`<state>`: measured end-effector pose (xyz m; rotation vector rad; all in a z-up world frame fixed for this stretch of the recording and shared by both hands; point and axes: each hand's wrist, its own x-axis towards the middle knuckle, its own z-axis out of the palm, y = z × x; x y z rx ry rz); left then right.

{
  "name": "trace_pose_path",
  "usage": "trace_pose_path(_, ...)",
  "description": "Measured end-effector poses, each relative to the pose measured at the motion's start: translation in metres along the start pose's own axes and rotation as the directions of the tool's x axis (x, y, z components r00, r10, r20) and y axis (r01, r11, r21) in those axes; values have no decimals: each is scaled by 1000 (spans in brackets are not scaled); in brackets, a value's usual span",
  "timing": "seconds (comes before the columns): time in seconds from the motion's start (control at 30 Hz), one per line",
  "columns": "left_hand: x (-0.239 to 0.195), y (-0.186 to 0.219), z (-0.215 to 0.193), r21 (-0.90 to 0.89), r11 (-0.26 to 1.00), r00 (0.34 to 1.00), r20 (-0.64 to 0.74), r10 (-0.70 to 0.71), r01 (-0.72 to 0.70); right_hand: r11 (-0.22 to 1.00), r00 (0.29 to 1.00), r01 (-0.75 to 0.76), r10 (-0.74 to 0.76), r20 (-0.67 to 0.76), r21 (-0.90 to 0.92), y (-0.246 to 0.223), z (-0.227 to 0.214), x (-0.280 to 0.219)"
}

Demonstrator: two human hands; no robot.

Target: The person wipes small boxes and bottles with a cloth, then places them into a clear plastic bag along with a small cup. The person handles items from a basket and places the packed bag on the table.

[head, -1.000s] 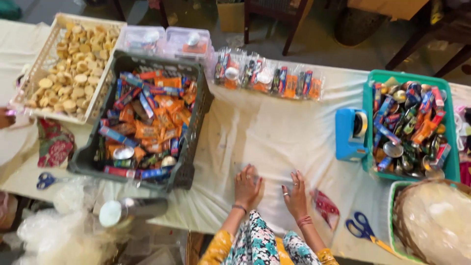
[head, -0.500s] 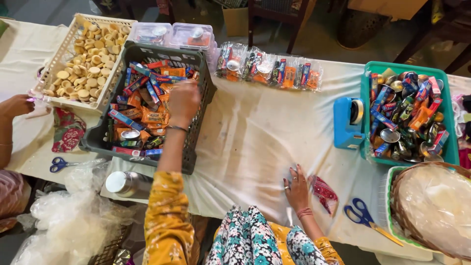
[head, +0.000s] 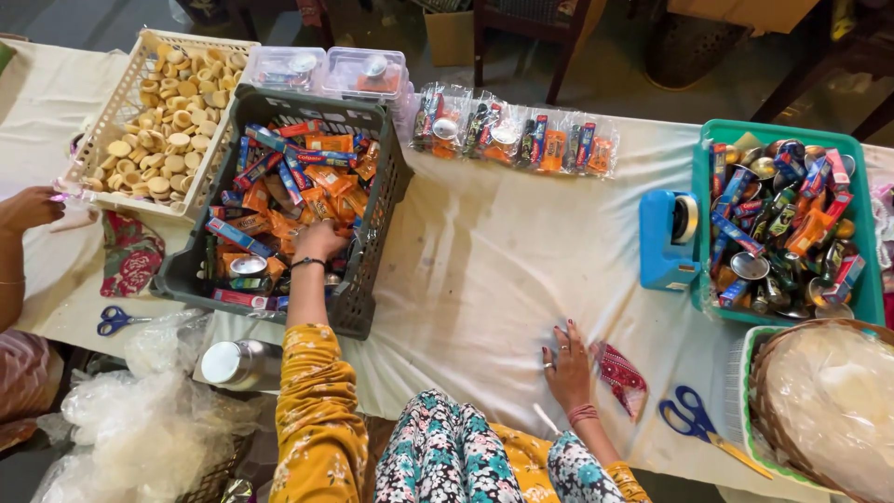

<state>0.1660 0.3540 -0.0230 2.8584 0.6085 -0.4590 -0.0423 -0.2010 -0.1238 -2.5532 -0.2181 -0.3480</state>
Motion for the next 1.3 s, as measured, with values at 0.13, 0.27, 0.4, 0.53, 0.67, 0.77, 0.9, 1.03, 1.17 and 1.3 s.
trace_pose_path(0.13,-8,8,-25,59,998,998,61,13,-17,990,999,-27,29,16,-140,-11,-7,3)
trace_pose_path(0.27,-12,-2,-44,-154,986,997,-20,-69,65,989,999,-29,34,31,-146,-7,-4,2)
trace_pose_path(0.4,10,-41,-39,-258,966,913,-392,-110,6,999,1000,-9,10,18,-51,-9,-7,4)
trace_pose_path(0.53,26,-77,-21,-200,975,770,-635,-58,-92,995,1000,-14,15,11,-101,-13,-7,6)
trace_pose_path(0.67,15,-61,-18,10,1000,751,-661,-11,23,995,999,-21,23,23,-97,-15,-11,8)
trace_pose_path(0.77,8,-44,-21,126,981,760,-649,-28,144,997,999,-21,23,25,-79,-14,-9,6)
trace_pose_path(0.9,12,-41,-26,204,938,737,-672,-75,282,995,998,-41,45,41,-95,-11,-5,6)
trace_pose_path(1.03,25,-58,-8,201,935,736,-672,-86,293,993,998,-47,51,35,-106,-12,-4,6)
trace_pose_path(1.17,16,-54,-18,207,950,699,-715,-16,234,992,999,-36,39,28,-120,-12,-5,5)
trace_pose_path(1.3,-14,-22,-60,101,992,596,-802,39,71,993,998,-41,45,32,-111,-12,-6,6)
